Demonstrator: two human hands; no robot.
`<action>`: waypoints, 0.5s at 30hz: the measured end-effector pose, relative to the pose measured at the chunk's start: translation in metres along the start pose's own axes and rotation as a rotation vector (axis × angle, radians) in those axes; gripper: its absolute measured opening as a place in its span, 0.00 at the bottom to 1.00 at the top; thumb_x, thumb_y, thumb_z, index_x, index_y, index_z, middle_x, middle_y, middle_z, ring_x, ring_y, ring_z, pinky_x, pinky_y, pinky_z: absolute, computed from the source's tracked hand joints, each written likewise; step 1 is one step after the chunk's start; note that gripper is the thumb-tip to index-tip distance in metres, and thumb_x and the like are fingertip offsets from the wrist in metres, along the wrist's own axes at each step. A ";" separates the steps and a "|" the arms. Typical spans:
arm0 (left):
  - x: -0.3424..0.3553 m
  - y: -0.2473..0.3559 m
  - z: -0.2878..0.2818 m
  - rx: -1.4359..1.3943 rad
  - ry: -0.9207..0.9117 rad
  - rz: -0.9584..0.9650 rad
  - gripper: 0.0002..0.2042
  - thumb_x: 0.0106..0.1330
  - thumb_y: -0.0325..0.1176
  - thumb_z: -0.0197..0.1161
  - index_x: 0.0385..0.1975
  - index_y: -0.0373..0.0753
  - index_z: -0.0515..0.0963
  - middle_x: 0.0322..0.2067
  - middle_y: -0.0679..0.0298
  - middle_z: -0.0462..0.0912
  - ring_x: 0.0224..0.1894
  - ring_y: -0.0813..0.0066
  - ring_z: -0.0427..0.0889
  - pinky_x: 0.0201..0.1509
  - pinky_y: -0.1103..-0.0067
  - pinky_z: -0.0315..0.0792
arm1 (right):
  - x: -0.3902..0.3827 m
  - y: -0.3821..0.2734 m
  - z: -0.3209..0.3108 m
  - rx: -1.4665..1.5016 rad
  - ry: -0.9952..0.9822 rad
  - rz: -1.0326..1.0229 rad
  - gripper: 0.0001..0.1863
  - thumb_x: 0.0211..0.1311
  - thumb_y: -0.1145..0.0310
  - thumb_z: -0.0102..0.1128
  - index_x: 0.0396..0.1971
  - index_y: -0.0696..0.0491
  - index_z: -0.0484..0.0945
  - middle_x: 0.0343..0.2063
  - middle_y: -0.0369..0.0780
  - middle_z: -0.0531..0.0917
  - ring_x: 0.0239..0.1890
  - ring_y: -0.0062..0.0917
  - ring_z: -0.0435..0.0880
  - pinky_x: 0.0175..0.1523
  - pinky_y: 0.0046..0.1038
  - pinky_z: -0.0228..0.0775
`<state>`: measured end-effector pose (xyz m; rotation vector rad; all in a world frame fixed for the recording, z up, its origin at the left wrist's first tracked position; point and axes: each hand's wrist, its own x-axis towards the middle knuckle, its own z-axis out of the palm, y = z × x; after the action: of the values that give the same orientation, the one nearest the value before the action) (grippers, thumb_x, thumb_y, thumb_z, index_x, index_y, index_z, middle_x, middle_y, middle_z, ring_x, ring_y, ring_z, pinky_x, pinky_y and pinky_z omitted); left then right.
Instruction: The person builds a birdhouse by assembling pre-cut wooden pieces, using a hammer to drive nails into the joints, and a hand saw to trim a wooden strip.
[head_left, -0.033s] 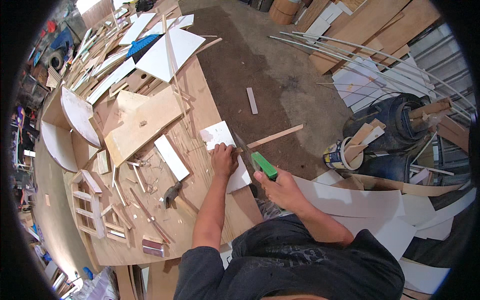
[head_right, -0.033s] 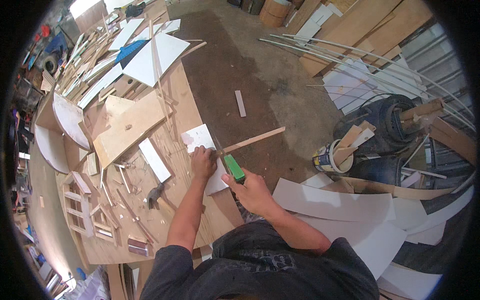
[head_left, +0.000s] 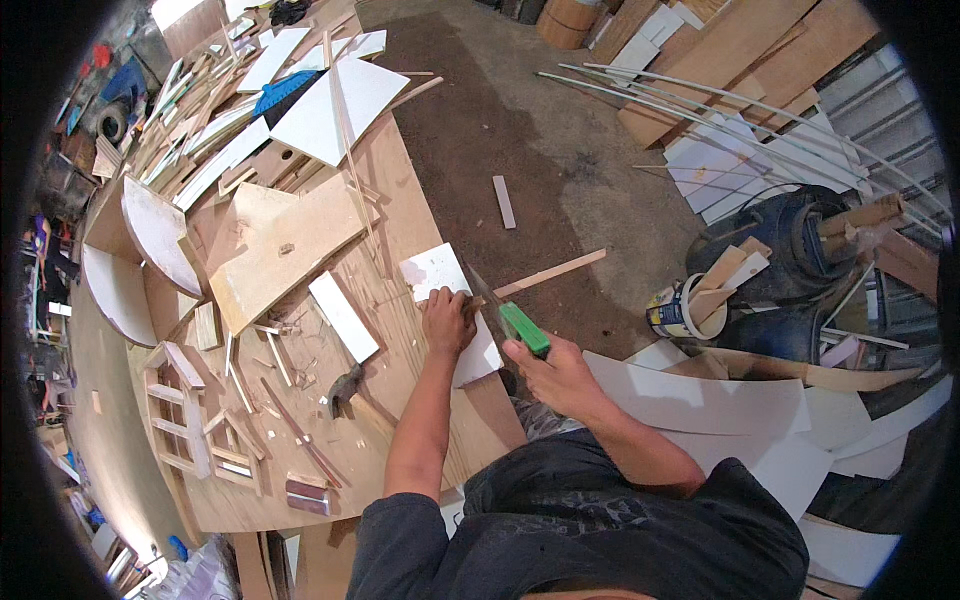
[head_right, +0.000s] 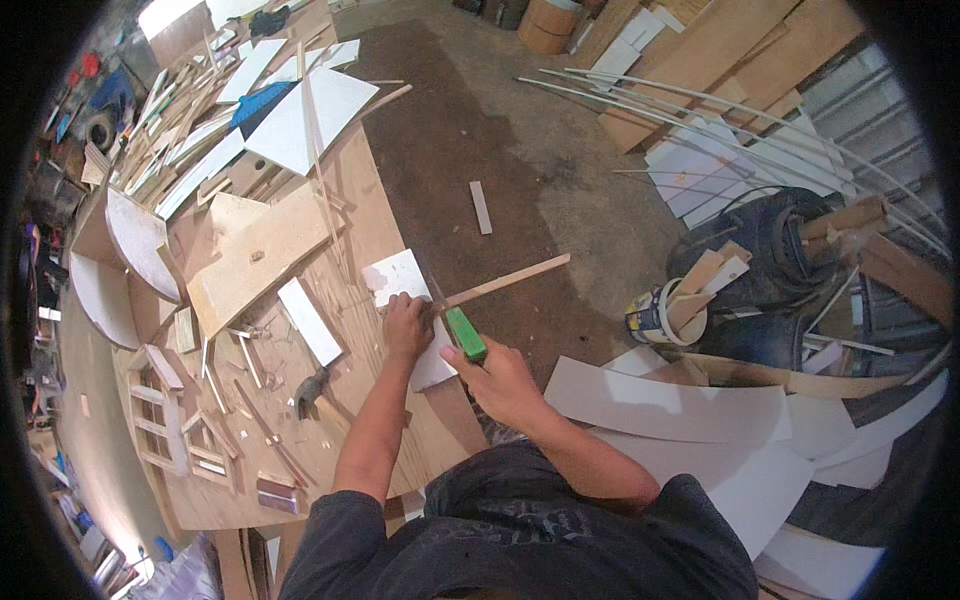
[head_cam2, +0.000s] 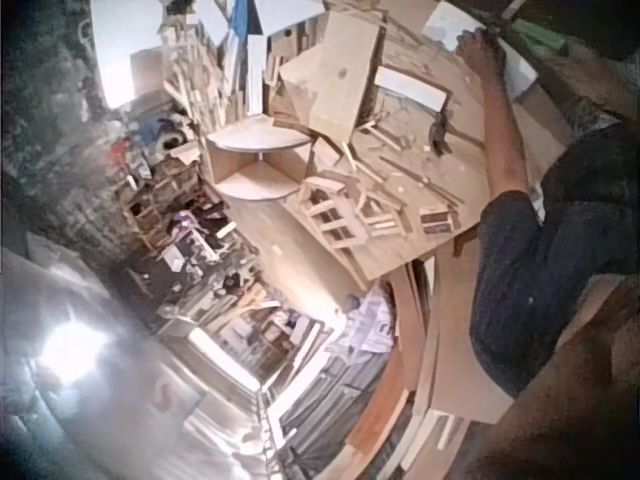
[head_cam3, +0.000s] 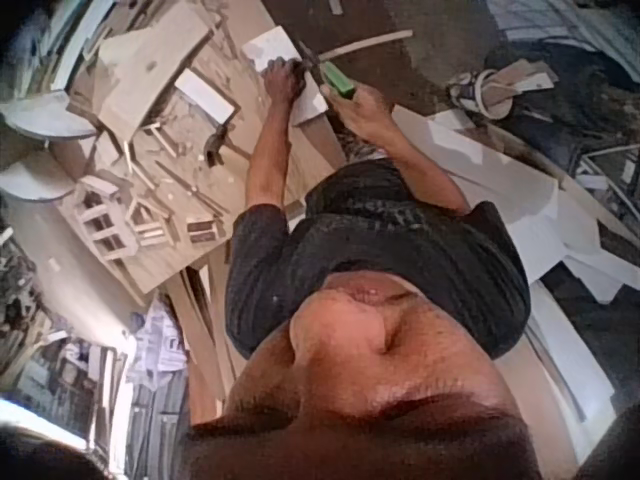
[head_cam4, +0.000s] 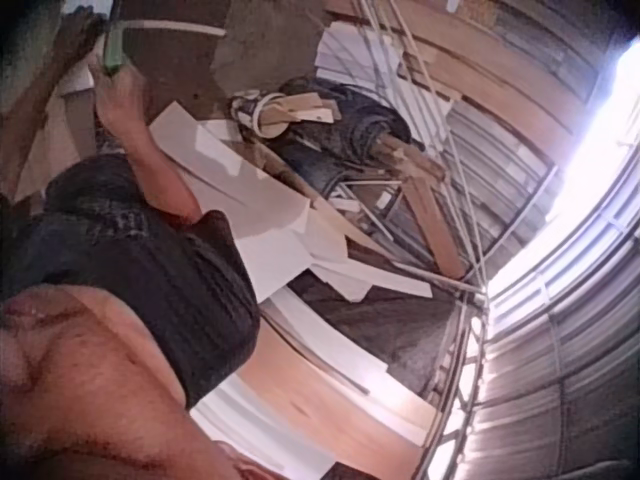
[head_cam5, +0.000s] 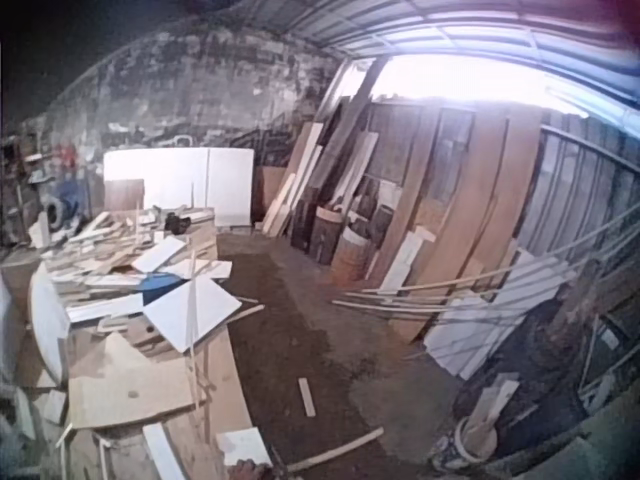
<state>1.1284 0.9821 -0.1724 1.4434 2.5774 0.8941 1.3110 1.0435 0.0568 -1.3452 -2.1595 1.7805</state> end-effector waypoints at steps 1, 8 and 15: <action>0.002 0.000 0.001 -0.006 -0.027 -0.020 0.11 0.55 0.35 0.74 0.36 0.44 0.81 0.39 0.60 0.76 0.48 0.55 0.75 0.51 0.61 0.71 | 0.009 0.008 0.005 -0.035 0.011 -0.049 0.29 0.75 0.44 0.62 0.37 0.60 0.81 0.20 0.38 0.80 0.26 0.23 0.78 0.35 0.33 0.74; -0.001 0.002 -0.008 0.009 -0.043 -0.026 0.12 0.55 0.34 0.74 0.37 0.44 0.81 0.39 0.59 0.76 0.49 0.55 0.75 0.52 0.61 0.71 | 0.031 0.006 -0.002 0.141 -0.001 0.042 0.29 0.74 0.42 0.62 0.35 0.59 0.80 0.19 0.37 0.79 0.24 0.22 0.77 0.32 0.34 0.73; 0.002 0.009 -0.005 -0.052 0.044 0.010 0.10 0.57 0.37 0.74 0.36 0.43 0.82 0.36 0.58 0.76 0.45 0.53 0.76 0.49 0.60 0.70 | 0.055 0.013 -0.001 0.061 0.038 0.040 0.32 0.74 0.41 0.61 0.31 0.61 0.80 0.19 0.36 0.79 0.21 0.21 0.75 0.29 0.32 0.70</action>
<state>1.1325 0.9845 -0.1633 1.4407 2.5592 0.9977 1.2845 1.0778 0.0204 -1.4055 -2.0569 1.8037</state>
